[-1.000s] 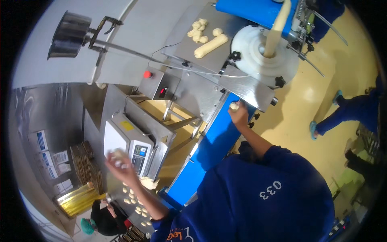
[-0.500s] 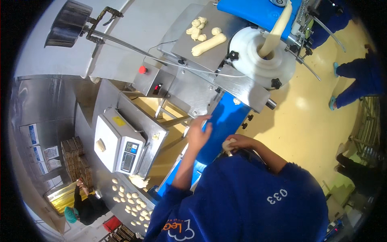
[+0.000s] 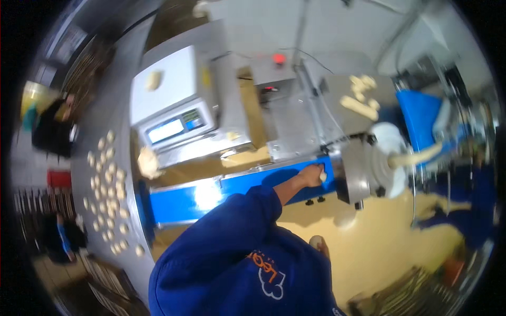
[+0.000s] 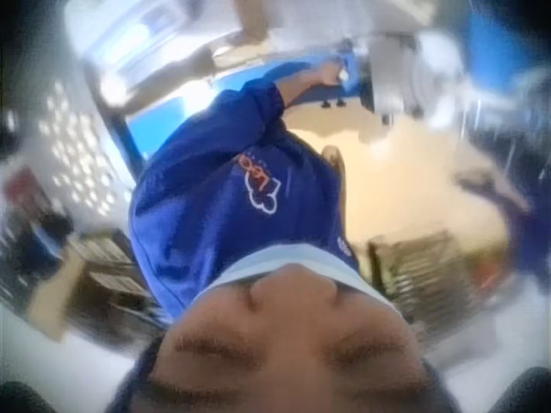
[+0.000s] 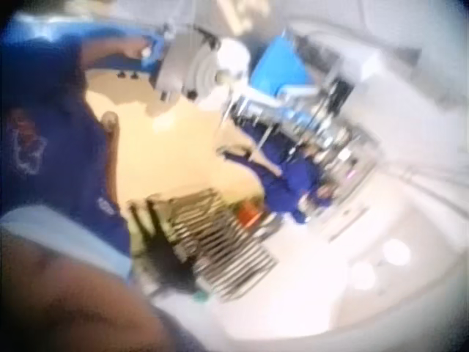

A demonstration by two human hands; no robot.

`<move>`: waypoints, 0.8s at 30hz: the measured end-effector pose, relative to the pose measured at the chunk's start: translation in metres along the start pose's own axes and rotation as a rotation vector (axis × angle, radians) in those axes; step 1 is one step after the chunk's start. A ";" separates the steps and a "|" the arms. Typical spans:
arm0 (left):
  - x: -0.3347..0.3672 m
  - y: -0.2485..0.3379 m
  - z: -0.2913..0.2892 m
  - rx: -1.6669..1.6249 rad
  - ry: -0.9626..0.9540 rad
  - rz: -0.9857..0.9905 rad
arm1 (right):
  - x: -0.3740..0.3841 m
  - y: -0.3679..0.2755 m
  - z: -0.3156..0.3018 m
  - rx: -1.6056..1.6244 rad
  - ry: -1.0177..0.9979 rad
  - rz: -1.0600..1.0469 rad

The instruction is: The person portions dough by hand, weighing individual pieces on a digital scale and placing them onto a conveyor belt. The person also arranges the dough pieces on a metal table and places them into baking trays.

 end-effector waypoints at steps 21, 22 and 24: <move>-0.264 -0.128 -0.588 0.103 1.242 -0.731 | 0.073 -0.011 0.367 0.045 -0.656 0.075; -0.264 -0.130 -0.593 0.076 1.211 -0.702 | 0.059 -0.005 0.375 0.084 -0.694 0.072; -0.287 -0.148 -0.609 0.023 1.330 -0.686 | 0.041 0.025 0.382 0.153 -0.791 0.265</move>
Point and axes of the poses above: each hand's wrist, its own x-axis towards the middle knuckle, its own z-axis out of the palm, y = z × x, the point moved 10 cm from there along x, towards the middle knuckle, and after that the axes turned 15 degrees about -z, right-handed, at the moved point
